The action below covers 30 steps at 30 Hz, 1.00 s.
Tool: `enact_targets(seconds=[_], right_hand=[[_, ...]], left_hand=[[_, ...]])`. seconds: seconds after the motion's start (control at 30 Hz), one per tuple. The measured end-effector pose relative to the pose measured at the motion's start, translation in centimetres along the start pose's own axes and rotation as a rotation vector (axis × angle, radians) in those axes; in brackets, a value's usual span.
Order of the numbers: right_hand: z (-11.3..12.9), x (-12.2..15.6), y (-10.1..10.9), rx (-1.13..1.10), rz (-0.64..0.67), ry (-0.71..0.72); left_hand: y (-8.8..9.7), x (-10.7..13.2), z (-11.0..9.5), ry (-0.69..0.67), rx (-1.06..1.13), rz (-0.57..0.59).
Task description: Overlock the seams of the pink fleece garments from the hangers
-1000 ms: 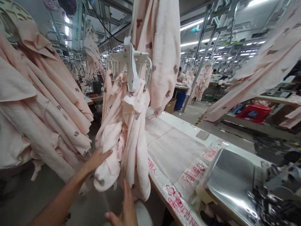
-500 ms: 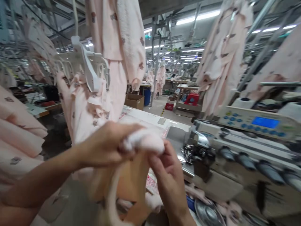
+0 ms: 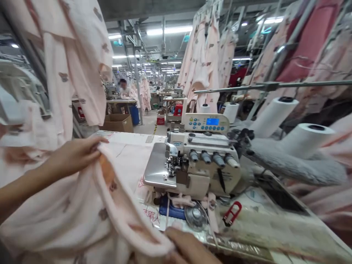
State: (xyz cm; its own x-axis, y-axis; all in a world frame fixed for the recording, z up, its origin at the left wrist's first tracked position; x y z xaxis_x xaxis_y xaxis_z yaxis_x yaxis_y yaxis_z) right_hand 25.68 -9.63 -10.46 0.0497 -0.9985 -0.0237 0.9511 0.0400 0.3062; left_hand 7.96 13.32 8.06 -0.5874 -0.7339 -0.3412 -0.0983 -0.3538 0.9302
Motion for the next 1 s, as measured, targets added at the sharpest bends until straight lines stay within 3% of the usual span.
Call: enact_targets(seconds=[0.1, 0.17, 0.23, 0.3, 0.4, 0.53, 0.67, 0.83, 1.0], right_hand=[[2.6, -1.9, 3.7, 0.114, -0.277, 0.079], [3.4, -3.2, 5.8, 0.242, -0.516, 0.079], [3.4, -4.0, 7.1, 0.354, -0.686, 0.03], [3.0, -4.5, 7.5, 0.393, -0.735, -0.004], [2.7, -4.5, 7.6, 0.341, -0.687, 0.016], [2.6, -4.6, 8.0, 0.215, -0.578, -0.001], [2.8, -5.0, 9.1, 0.267, -0.678, -0.042], [3.2, -5.1, 9.3, 0.443, -0.845, 0.018], [2.8, -4.9, 8.8, 0.56, -0.893, 0.108]], left_hand=[[1.2, -3.9, -1.7, -0.016, 0.209, -0.234], [0.8, -4.1, -5.1, -0.097, 0.288, -0.35], [-1.5, -2.0, -10.0, -0.234, 0.342, -0.352], [-4.5, 1.3, -14.7, -0.393, 0.416, -0.307], [-8.1, 4.1, -18.2, -0.393, 0.403, -0.208], [-9.0, 2.9, -18.4, -0.434, 0.421, -0.045], [-8.8, 0.6, -18.0, -0.408, 0.48, 0.099], [-9.3, -0.5, -18.7, -0.359, 0.512, 0.107], [-9.6, -0.7, -18.8, -0.386, 0.545, 0.099]])
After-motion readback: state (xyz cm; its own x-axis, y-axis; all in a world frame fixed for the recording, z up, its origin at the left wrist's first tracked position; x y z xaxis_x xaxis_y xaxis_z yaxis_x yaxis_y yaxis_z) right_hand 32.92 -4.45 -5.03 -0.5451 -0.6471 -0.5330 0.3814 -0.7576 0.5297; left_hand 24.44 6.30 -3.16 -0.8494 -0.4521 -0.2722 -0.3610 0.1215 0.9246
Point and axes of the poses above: each hand's wrist, its own x-axis away from the middle knuckle, its own y-axis out of the back of the hand, z = x × y, the point moved 6 cm from there along -x, towards the middle knuckle, and after that the axes turned 11 degrees about -x, right-handed, at the moved point
